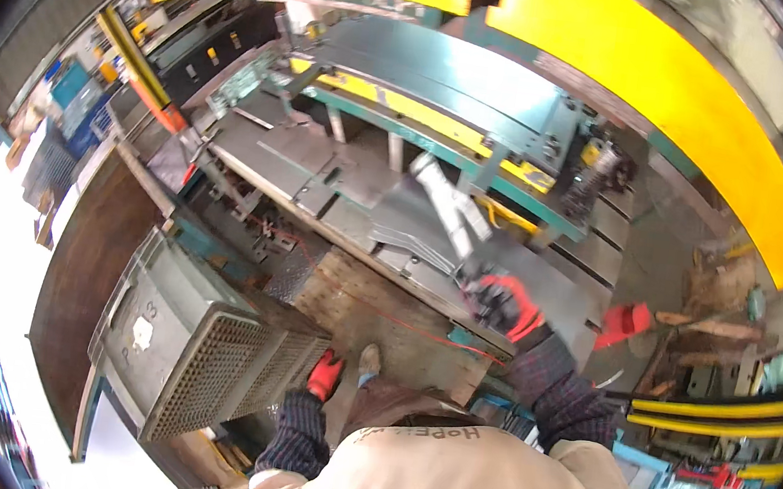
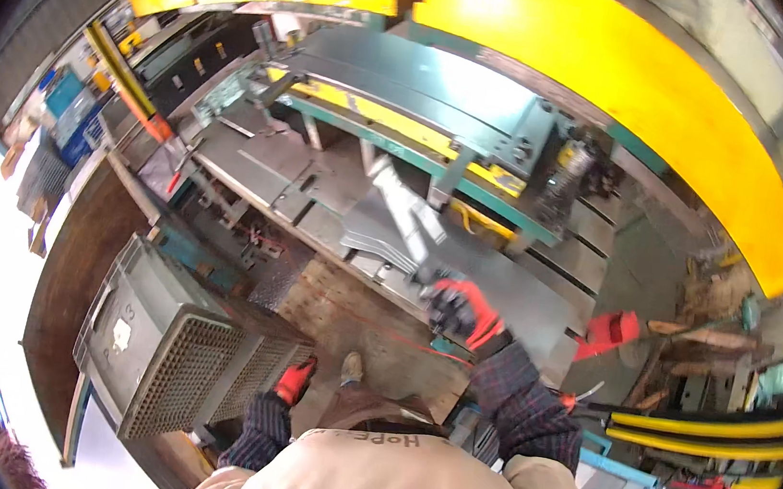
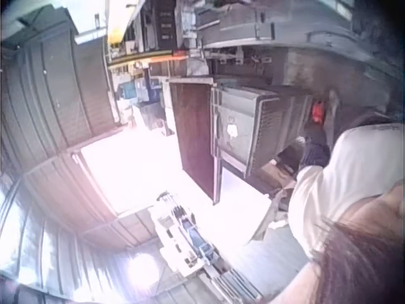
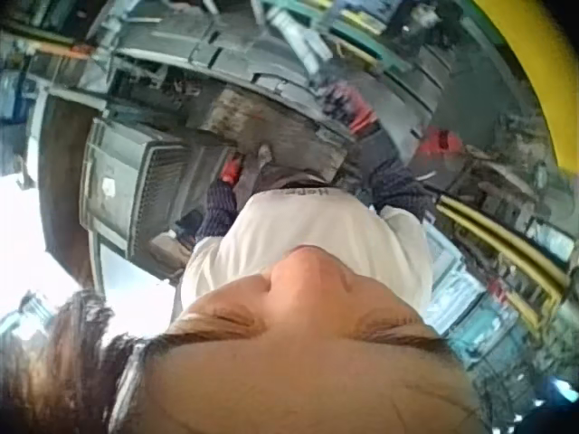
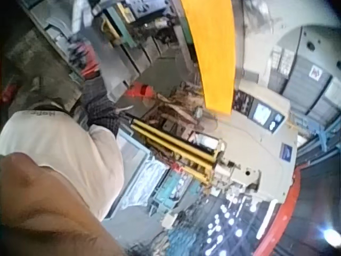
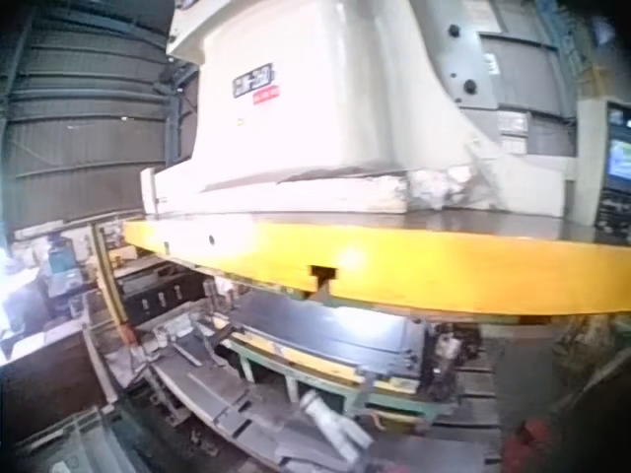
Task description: Stamping and bending metal sheets using a large industrial press and handling scrap metal.
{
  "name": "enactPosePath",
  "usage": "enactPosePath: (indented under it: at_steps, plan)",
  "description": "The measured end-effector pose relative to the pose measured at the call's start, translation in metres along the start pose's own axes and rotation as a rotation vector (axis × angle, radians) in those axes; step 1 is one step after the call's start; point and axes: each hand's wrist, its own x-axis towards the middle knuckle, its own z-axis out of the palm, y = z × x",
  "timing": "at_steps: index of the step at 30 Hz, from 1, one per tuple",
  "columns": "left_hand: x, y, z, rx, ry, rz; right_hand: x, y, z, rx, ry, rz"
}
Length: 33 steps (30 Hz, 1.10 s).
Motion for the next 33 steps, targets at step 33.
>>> enactPosePath:
  at_steps: [33]
  plan:
    - [0.006, -0.133, 0.085, -0.373, -0.389, -0.392, -0.127, 0.464, -0.318, -1.223, 0.301, 0.317]
